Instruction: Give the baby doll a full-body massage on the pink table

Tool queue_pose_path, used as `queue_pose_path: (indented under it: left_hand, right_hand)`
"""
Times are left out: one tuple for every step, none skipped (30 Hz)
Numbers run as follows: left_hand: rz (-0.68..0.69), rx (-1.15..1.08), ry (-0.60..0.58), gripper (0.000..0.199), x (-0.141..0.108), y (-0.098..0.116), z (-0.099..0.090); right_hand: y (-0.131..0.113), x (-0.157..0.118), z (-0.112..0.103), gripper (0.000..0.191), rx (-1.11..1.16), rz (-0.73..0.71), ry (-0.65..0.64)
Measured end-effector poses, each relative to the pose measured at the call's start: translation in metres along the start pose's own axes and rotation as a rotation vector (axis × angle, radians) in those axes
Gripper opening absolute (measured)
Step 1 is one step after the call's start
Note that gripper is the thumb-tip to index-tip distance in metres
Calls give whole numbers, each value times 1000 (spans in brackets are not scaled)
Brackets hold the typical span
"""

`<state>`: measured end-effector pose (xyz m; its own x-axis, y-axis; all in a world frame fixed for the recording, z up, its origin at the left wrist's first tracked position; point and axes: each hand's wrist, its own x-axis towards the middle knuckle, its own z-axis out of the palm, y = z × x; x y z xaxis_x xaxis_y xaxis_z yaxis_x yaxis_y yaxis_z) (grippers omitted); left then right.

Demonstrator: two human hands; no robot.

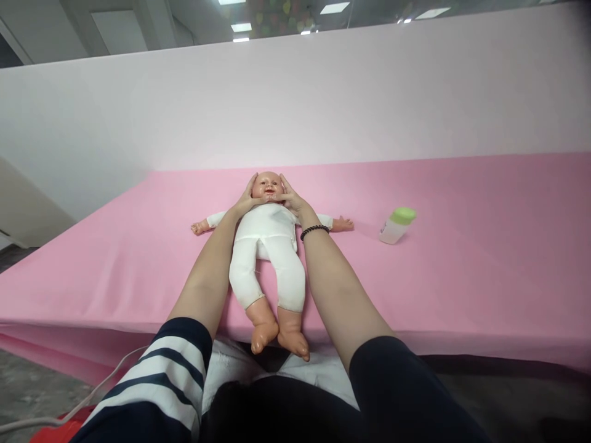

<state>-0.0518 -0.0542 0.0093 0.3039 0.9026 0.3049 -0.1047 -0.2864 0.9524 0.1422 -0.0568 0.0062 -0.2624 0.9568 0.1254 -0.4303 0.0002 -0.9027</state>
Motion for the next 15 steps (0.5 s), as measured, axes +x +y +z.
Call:
queue_pose_path:
  left_hand:
    - [1, 1, -7, 133, 1, -1, 0]
    - [2, 0, -14, 134, 1, -1, 0]
    - [2, -2, -22, 136, 2, -2, -1]
    - [1, -5, -30, 138, 2, -3, -1]
    - [-1, -10, -37, 140, 2, -4, -1]
    - [-4, -20, -41, 141, 2, -4, -2]
    - [-8, -31, -44, 142, 2, -5, -2]
    - [-13, -41, -45, 142, 2, -6, -3]
    - [-17, -46, -45, 142, 2, -7, -3]
    - [-18, -46, -42, 143, 2, -7, -3]
    - [-17, -42, -36, 143, 2, -7, -3]
    - [-16, -37, -29, 142, 2, -7, -3]
    - [-16, -35, -25, 142, 2, -7, -3]
    - [-18, -37, -22, 141, 2, -6, -3]
    - [-21, -44, -21, 140, 2, -6, -3]
  right_hand:
    - [0, 0, 0, 121, -2, 7, -6]
    - [0, 0, 0, 122, -4, 9, -13]
    - [0, 1, -1, 123, -7, 6, -22]
    - [1, 1, -2, 125, -10, 1, -32]
    - [1, 2, -3, 127, -14, -2, -42]
    - [2, 2, -4, 128, -20, -2, -52]
    - [4, 2, -5, 130, -26, -2, -60]
    - [5, 3, -5, 132, -31, -4, -66]
    - [5, 3, -6, 132, -35, -10, -67]
    - [6, 3, -6, 132, -38, -20, -65]
    - [6, 3, -6, 131, -40, -30, -60]
    - [6, 3, -5, 130, -40, -36, -53]
    - [5, 3, -4, 129, -36, -35, -46]
    - [4, 3, -4, 128, -28, -27, -39]
    - [3, 3, -3, 127, -17, -17, -31]
